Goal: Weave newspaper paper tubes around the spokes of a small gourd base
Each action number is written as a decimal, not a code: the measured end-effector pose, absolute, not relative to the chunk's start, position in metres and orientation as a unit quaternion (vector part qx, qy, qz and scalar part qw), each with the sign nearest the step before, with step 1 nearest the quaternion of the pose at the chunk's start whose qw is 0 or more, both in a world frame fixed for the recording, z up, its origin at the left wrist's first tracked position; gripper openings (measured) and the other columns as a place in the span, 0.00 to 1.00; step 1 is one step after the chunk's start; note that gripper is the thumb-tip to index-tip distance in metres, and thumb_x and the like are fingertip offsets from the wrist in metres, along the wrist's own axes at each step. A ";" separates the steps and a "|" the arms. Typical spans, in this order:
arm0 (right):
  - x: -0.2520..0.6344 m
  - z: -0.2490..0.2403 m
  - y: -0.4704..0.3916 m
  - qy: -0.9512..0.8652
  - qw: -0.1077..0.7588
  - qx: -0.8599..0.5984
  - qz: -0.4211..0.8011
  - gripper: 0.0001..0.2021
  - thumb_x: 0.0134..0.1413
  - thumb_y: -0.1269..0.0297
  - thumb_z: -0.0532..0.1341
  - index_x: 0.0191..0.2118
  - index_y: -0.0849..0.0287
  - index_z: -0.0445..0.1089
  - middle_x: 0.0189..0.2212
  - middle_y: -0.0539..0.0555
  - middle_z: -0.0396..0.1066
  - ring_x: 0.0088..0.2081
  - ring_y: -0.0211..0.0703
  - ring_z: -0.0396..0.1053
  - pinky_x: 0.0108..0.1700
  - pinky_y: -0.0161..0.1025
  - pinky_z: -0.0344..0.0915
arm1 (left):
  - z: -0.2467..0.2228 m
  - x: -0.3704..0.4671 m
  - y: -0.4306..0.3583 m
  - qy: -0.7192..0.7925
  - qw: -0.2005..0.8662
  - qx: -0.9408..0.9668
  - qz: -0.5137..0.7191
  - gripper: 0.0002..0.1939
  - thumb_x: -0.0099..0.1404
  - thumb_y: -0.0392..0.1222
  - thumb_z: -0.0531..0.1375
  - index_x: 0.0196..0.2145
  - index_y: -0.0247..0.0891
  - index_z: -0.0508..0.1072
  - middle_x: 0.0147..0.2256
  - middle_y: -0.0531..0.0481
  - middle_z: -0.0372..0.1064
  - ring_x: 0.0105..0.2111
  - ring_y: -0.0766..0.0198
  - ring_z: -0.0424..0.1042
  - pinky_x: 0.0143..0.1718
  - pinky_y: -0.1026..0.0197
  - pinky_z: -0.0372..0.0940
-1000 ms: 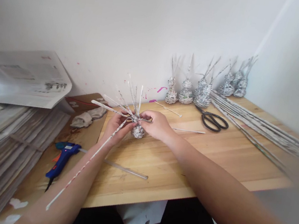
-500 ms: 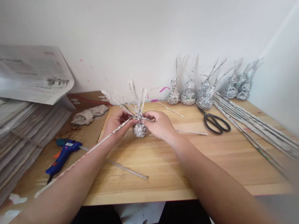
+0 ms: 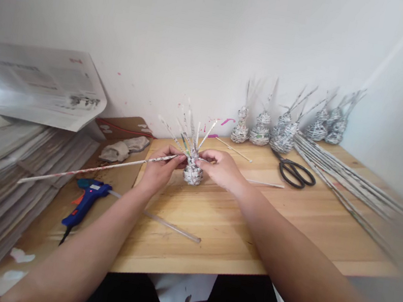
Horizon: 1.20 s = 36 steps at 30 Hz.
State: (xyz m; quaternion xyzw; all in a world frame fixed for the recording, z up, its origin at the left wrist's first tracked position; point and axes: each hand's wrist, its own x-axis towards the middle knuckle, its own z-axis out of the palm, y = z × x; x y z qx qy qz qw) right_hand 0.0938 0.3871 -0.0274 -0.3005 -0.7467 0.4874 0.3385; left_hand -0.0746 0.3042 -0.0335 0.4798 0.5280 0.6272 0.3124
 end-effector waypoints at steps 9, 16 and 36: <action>0.094 -0.028 0.388 -0.751 0.336 -0.303 0.480 0.12 0.47 0.56 0.66 0.33 0.60 0.76 0.32 0.53 0.77 0.35 0.43 0.70 0.42 0.41 0.64 | -0.034 -0.073 0.305 0.525 0.326 0.458 0.639 0.11 0.59 0.45 0.67 0.30 0.39 0.69 0.28 0.51 0.73 0.31 0.61 0.77 0.36 0.56 0.75; 0.094 -0.027 0.387 -0.744 0.333 -0.309 0.490 0.13 0.46 0.55 0.67 0.32 0.59 0.75 0.30 0.52 0.76 0.33 0.42 0.70 0.41 0.41 0.64 | -0.036 -0.073 0.305 0.516 0.327 0.466 0.640 0.10 0.62 0.44 0.64 0.31 0.42 0.66 0.28 0.52 0.72 0.30 0.60 0.77 0.35 0.55 0.76; 0.096 -0.026 0.388 -0.723 0.337 -0.331 0.505 0.11 0.45 0.57 0.66 0.31 0.60 0.74 0.30 0.51 0.76 0.34 0.43 0.71 0.42 0.41 0.65 | -0.039 -0.072 0.300 0.562 0.188 0.581 0.558 0.09 0.64 0.45 0.62 0.31 0.39 0.68 0.29 0.51 0.73 0.29 0.64 0.72 0.31 0.62 0.67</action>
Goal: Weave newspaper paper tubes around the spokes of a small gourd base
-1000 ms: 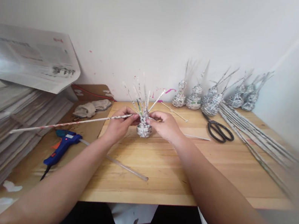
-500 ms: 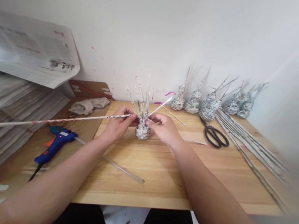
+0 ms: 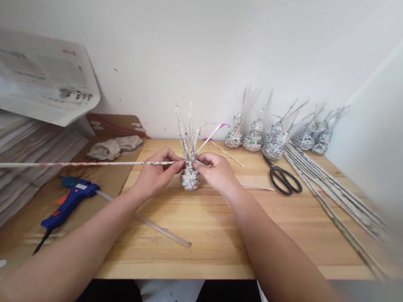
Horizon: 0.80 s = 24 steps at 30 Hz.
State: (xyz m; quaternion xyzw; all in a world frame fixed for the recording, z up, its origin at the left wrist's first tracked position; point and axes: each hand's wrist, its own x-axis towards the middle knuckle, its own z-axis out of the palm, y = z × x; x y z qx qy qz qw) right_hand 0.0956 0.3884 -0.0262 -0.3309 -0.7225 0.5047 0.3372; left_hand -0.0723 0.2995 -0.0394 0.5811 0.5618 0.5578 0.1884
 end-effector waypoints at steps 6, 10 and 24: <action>0.095 -0.027 0.387 -0.732 0.341 -0.331 0.489 0.10 0.47 0.59 0.66 0.33 0.60 0.75 0.32 0.52 0.77 0.35 0.43 0.72 0.41 0.40 0.65 | -0.028 -0.069 0.292 0.562 0.051 0.672 0.481 0.04 0.63 0.38 0.62 0.32 0.40 0.69 0.31 0.50 0.71 0.32 0.64 0.70 0.33 0.63 0.68; 0.094 -0.029 0.387 -0.731 0.338 -0.331 0.493 0.11 0.48 0.59 0.65 0.35 0.60 0.76 0.34 0.53 0.78 0.36 0.43 0.73 0.41 0.39 0.65 | -0.025 -0.068 0.291 0.531 0.018 0.709 0.465 0.04 0.64 0.34 0.60 0.31 0.39 0.69 0.31 0.50 0.67 0.31 0.65 0.69 0.33 0.63 0.69; 0.094 -0.031 0.388 -0.742 0.331 -0.349 0.468 0.08 0.51 0.65 0.64 0.37 0.60 0.77 0.35 0.53 0.79 0.37 0.43 0.74 0.41 0.38 0.67 | -0.028 -0.071 0.292 0.490 0.029 0.744 0.454 0.15 0.61 0.26 0.58 0.43 0.40 0.74 0.40 0.47 0.73 0.40 0.62 0.73 0.44 0.59 0.71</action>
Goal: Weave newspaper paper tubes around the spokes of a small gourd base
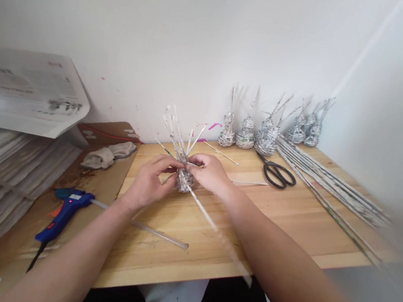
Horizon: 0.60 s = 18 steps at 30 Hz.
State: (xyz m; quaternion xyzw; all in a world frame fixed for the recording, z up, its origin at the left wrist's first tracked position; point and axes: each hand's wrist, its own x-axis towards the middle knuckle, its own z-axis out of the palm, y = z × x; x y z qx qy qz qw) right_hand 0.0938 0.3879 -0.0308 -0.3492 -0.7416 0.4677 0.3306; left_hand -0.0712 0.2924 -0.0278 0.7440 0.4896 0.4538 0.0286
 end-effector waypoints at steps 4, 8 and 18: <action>0.093 -0.030 0.386 -0.744 0.326 -0.346 0.469 0.07 0.53 0.66 0.64 0.37 0.60 0.78 0.36 0.54 0.80 0.37 0.43 0.75 0.42 0.38 0.68 | -0.030 -0.074 0.296 0.495 -0.007 0.747 0.444 0.11 0.67 0.28 0.57 0.40 0.40 0.76 0.37 0.48 0.73 0.38 0.65 0.73 0.42 0.62 0.69; 0.091 -0.030 0.383 -0.748 0.323 -0.343 0.468 0.07 0.52 0.65 0.64 0.37 0.59 0.78 0.35 0.53 0.80 0.37 0.43 0.75 0.40 0.37 0.68 | -0.026 -0.074 0.296 0.506 -0.001 0.752 0.422 0.09 0.66 0.27 0.58 0.35 0.39 0.74 0.35 0.50 0.71 0.36 0.66 0.71 0.39 0.64 0.67; 0.089 -0.033 0.380 -0.769 0.307 -0.319 0.461 0.09 0.52 0.62 0.65 0.35 0.61 0.78 0.32 0.53 0.79 0.35 0.44 0.75 0.35 0.34 0.66 | -0.035 -0.066 0.295 0.574 0.053 0.669 0.470 0.04 0.66 0.32 0.58 0.36 0.39 0.71 0.36 0.50 0.70 0.38 0.63 0.70 0.41 0.61 0.66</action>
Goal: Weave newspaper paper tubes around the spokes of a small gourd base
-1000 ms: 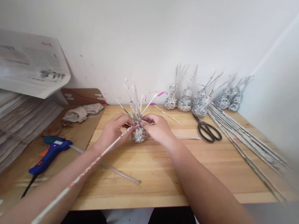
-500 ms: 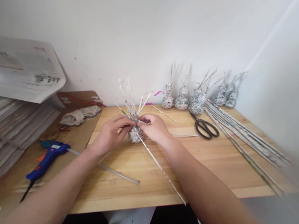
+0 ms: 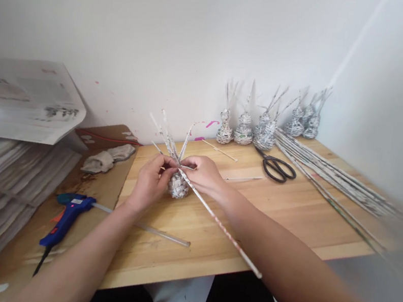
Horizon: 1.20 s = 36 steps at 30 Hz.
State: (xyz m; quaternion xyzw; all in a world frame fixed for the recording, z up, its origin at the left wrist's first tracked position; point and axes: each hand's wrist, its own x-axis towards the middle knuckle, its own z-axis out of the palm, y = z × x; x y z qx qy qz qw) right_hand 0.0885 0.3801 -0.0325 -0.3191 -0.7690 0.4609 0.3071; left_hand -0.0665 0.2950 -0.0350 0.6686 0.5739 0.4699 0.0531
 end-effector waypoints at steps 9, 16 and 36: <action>0.085 -0.025 0.369 -0.774 0.359 -0.336 0.399 0.06 0.53 0.68 0.64 0.36 0.58 0.78 0.35 0.54 0.80 0.37 0.44 0.75 0.41 0.38 0.68 | -0.041 -0.062 0.301 0.560 0.186 0.541 0.599 0.18 0.61 0.39 0.65 0.47 0.39 0.64 0.30 0.54 0.68 0.30 0.66 0.70 0.31 0.65 0.66; 0.089 -0.020 0.370 -0.793 0.373 -0.330 0.351 0.04 0.52 0.67 0.65 0.34 0.57 0.79 0.32 0.51 0.79 0.34 0.41 0.74 0.36 0.35 0.64 | -0.041 -0.062 0.302 0.544 0.202 0.535 0.614 0.12 0.56 0.39 0.68 0.36 0.38 0.70 0.30 0.54 0.67 0.29 0.69 0.69 0.30 0.67 0.68; 0.114 0.004 0.385 -0.836 0.262 -0.294 0.381 0.09 0.50 0.61 0.68 0.36 0.59 0.76 0.33 0.52 0.78 0.34 0.41 0.73 0.35 0.35 0.64 | -0.032 -0.073 0.297 0.472 -0.023 0.706 0.527 0.07 0.65 0.35 0.62 0.28 0.40 0.72 0.34 0.50 0.72 0.38 0.62 0.72 0.42 0.57 0.68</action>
